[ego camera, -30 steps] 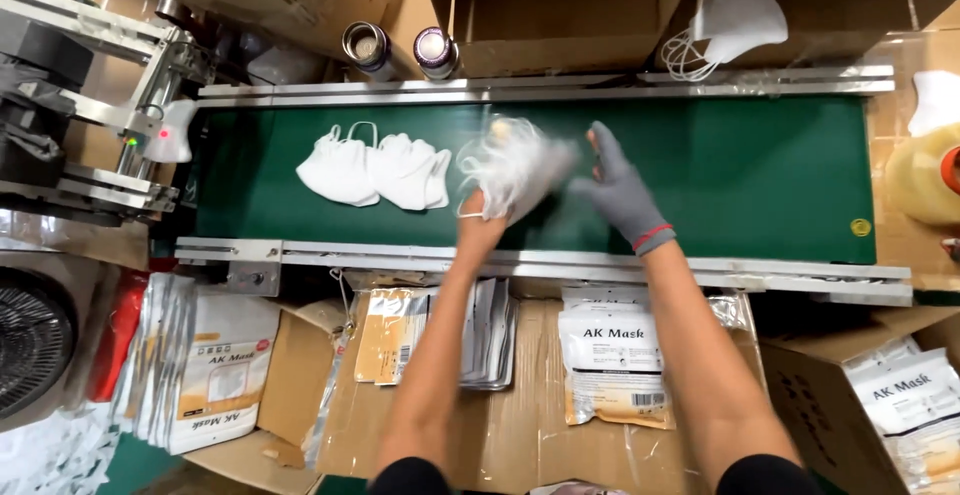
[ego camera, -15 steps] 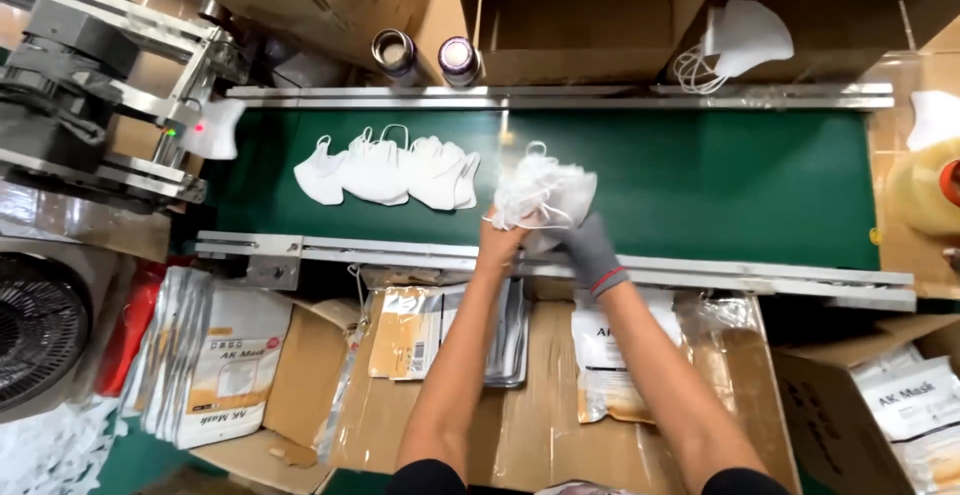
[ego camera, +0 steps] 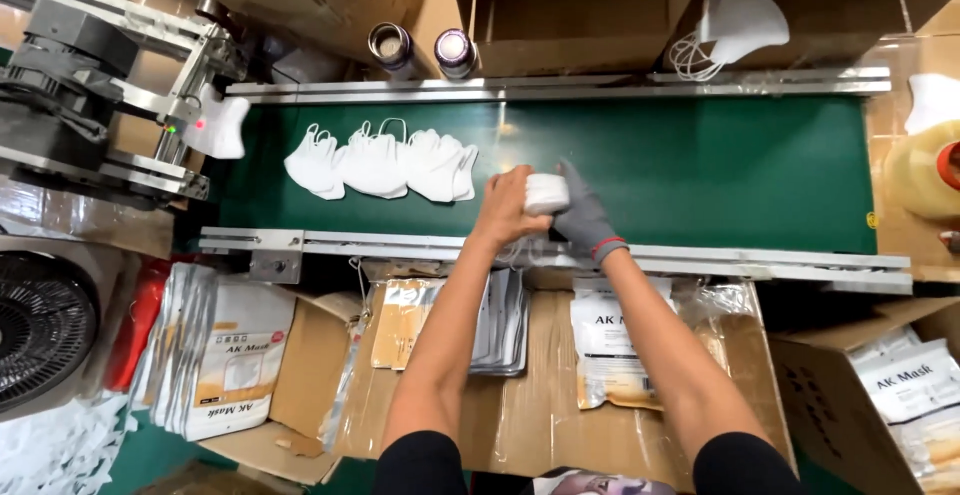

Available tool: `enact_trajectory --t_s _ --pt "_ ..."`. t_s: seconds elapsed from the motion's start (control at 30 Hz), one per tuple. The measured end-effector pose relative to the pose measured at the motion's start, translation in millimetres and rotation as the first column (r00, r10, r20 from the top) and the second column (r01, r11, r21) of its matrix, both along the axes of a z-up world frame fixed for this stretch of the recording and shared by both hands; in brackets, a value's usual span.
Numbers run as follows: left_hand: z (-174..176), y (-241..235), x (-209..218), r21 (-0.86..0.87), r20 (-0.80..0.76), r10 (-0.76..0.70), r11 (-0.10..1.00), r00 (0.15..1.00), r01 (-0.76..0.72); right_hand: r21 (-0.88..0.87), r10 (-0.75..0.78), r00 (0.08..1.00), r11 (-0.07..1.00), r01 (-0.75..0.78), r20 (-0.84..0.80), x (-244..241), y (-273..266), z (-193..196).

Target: The recorder is shown packing face masks into individual plastic pouches and then placing those pouches into cardboard boxes in a manufacturing or distribution facility.

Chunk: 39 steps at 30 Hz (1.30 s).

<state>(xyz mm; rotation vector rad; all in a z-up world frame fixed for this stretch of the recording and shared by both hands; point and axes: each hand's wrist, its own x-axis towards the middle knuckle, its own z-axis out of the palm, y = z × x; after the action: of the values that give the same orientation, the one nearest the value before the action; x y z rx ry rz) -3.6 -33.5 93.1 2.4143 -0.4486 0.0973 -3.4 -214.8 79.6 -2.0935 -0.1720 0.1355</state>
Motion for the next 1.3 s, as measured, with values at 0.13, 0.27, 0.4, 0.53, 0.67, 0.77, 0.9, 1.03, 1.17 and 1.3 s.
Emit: enact_trajectory --t_s 0.13,0.27,0.4,0.53,0.67,0.77,0.9,1.03,1.17,1.3 --pt "-33 7 4 0.026 0.098 -0.005 1.0 0.995 0.002 -0.158 0.191 0.972 0.973 -0.168 0.138 6 -26 -37" --pt "15 23 -28 -0.512 -0.174 0.205 0.817 0.963 -0.267 0.286 -0.094 0.988 0.956 0.057 0.118 -18 -83 -60" --pt "21 27 -60 -0.857 -0.509 -0.039 -0.066 0.86 -0.51 0.473 -0.327 0.942 0.82 0.321 -0.072 -41 -124 -165" --pt "-14 36 -79 -0.704 -0.245 0.27 0.611 0.931 -0.363 0.433 -0.164 0.963 0.868 0.244 -0.215 -39 -127 -50" --pt "29 31 -118 -0.451 -0.173 0.165 0.863 0.971 -0.227 0.473 0.259 0.964 0.843 -0.255 0.056 -64 -73 68" --pt "57 21 -134 -0.275 -0.117 0.145 0.946 0.983 -0.172 -0.094 0.467 0.853 0.884 -0.458 0.231 -82 -21 104" --pt "79 27 -160 -0.715 0.123 0.164 0.699 0.979 -0.027 -0.628 0.446 0.866 0.747 -0.22 0.227 -96 9 165" --pt "-73 84 -212 -0.455 -0.022 0.446 0.793 0.895 -0.406 0.236 0.249 0.945 0.925 -0.297 0.213 -83 -33 224" --pt "-89 88 -223 0.318 -0.163 0.456 0.864 0.875 -0.391 0.316 0.214 0.975 0.931 -0.183 -0.065 -56 -84 27" --pt "-111 90 -159 0.532 -0.431 0.468 0.822 0.772 -0.202 0.397 -0.039 0.904 0.89 0.225 -0.425 -67 -60 14"
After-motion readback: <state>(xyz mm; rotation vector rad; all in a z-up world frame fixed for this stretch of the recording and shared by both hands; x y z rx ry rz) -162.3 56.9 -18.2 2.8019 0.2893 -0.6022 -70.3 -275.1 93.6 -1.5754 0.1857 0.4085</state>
